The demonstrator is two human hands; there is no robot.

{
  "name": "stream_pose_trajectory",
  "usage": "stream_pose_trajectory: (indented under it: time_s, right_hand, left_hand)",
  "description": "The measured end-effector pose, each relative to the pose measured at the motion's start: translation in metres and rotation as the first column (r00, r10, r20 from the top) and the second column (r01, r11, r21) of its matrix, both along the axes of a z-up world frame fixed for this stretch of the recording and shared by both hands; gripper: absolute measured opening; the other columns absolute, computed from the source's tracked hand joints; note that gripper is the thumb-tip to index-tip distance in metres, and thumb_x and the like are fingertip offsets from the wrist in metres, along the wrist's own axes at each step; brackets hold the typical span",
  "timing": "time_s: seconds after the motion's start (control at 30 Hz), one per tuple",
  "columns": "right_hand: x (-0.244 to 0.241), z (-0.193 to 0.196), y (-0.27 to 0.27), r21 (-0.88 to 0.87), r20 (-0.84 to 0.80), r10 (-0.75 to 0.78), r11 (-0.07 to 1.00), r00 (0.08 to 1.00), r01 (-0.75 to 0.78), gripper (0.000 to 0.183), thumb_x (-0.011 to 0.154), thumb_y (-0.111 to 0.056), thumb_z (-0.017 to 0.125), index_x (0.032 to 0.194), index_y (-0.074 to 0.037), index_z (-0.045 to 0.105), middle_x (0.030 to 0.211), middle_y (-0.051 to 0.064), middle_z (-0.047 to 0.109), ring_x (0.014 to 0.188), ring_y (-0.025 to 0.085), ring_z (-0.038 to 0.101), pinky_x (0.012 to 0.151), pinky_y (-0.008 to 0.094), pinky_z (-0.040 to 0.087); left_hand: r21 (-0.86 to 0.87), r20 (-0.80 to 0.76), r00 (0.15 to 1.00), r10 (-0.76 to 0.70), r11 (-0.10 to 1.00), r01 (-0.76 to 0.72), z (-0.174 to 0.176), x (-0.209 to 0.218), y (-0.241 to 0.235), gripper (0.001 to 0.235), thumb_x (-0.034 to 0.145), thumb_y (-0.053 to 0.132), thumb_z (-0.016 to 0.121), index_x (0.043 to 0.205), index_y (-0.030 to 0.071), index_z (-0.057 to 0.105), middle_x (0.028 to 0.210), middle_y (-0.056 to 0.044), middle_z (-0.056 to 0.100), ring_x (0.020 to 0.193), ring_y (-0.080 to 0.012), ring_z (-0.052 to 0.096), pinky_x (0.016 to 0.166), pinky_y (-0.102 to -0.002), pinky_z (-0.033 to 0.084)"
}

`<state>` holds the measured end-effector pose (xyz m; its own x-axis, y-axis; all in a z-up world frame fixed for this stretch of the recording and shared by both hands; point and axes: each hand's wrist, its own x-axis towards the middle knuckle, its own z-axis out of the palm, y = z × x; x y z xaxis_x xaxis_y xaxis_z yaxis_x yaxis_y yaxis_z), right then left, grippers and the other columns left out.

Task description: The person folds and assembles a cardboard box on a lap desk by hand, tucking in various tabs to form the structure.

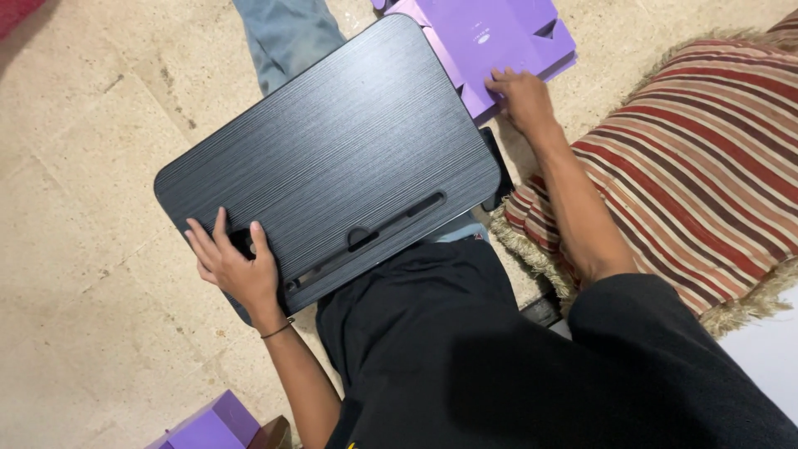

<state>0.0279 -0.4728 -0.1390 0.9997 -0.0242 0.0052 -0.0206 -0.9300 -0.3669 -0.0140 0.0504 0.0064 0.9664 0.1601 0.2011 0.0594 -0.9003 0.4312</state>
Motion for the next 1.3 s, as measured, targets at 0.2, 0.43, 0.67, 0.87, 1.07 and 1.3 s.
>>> stream_pose_trajectory:
  time_s: [0.2,0.43,0.67,0.87,1.07,1.3]
  right_hand:
    - [0.002,0.02,-0.014,0.178,0.148,-0.018,0.984,0.989,-0.009,0.022,0.099,0.015,0.065,0.117,0.007,0.076,0.11,0.028,0.076,0.085,0.037,0.079,0.08,0.04,0.068]
    - [0.004,0.001,-0.022,-0.05,0.43,0.023,0.999,0.903,-0.002,0.014,0.09,0.01,0.084,0.089,-0.004,0.083,0.079,0.008,0.079,0.063,0.016,0.075,0.059,0.025,0.066]
    - [0.01,-0.01,-0.026,-0.101,-0.221,-0.042,0.995,0.974,0.02,0.012,0.082,-0.021,0.09,0.092,-0.021,0.084,0.076,-0.003,0.078,0.066,0.014,0.073,0.073,0.037,0.061]
    - [0.006,0.032,-0.019,0.142,0.209,-0.103,0.987,0.973,0.074,0.012,0.109,0.0,0.072,0.102,0.002,0.081,0.082,0.016,0.079,0.06,0.024,0.074,0.059,0.03,0.063]
    - [0.01,0.082,-0.01,-0.076,0.746,-0.078,0.977,0.661,0.201,0.018,0.102,0.009,0.063,0.11,0.006,0.078,0.082,0.016,0.081,0.056,0.018,0.074,0.044,0.02,0.062]
    - [-0.024,0.215,0.057,0.608,0.697,-0.434,0.78,0.571,-0.149,0.036,0.111,-0.01,0.082,0.081,0.007,0.069,0.074,0.021,0.07,0.06,0.029,0.068,0.051,0.034,0.055]
  left_hand:
    - [-0.007,-0.004,1.0,0.008,1.0,-0.008,0.003,0.001,0.0,0.053,0.105,0.043,0.058,0.149,0.014,0.055,0.166,-0.021,0.027,0.154,-0.0396,0.023,0.115,-0.07,0.019]
    - [-0.009,-0.001,1.0,0.014,1.0,-0.014,0.0,0.001,0.001,0.052,0.105,0.044,0.058,0.148,0.015,0.056,0.167,-0.019,0.027,0.154,-0.0385,0.023,0.115,-0.069,0.019]
    - [-0.019,-0.008,1.0,0.016,1.0,-0.016,0.004,0.001,-0.001,0.052,0.104,0.043,0.058,0.148,0.016,0.055,0.167,-0.019,0.027,0.155,-0.0381,0.023,0.116,-0.069,0.019]
    - [-0.006,0.001,1.0,0.02,1.0,-0.02,0.003,0.001,-0.001,0.053,0.104,0.046,0.057,0.148,0.015,0.056,0.166,-0.02,0.029,0.154,-0.0378,0.024,0.114,-0.068,0.019]
    - [0.006,0.01,1.0,0.021,1.0,-0.021,0.001,0.002,0.0,0.053,0.102,0.045,0.058,0.146,0.015,0.057,0.166,-0.02,0.03,0.153,-0.0385,0.025,0.115,-0.065,0.021]
    - [-0.196,0.245,0.969,-0.004,0.979,0.053,0.007,-0.004,-0.005,0.039,0.104,0.027,0.065,0.137,0.007,0.062,0.161,-0.019,0.039,0.153,-0.0404,0.029,0.121,-0.068,0.017]
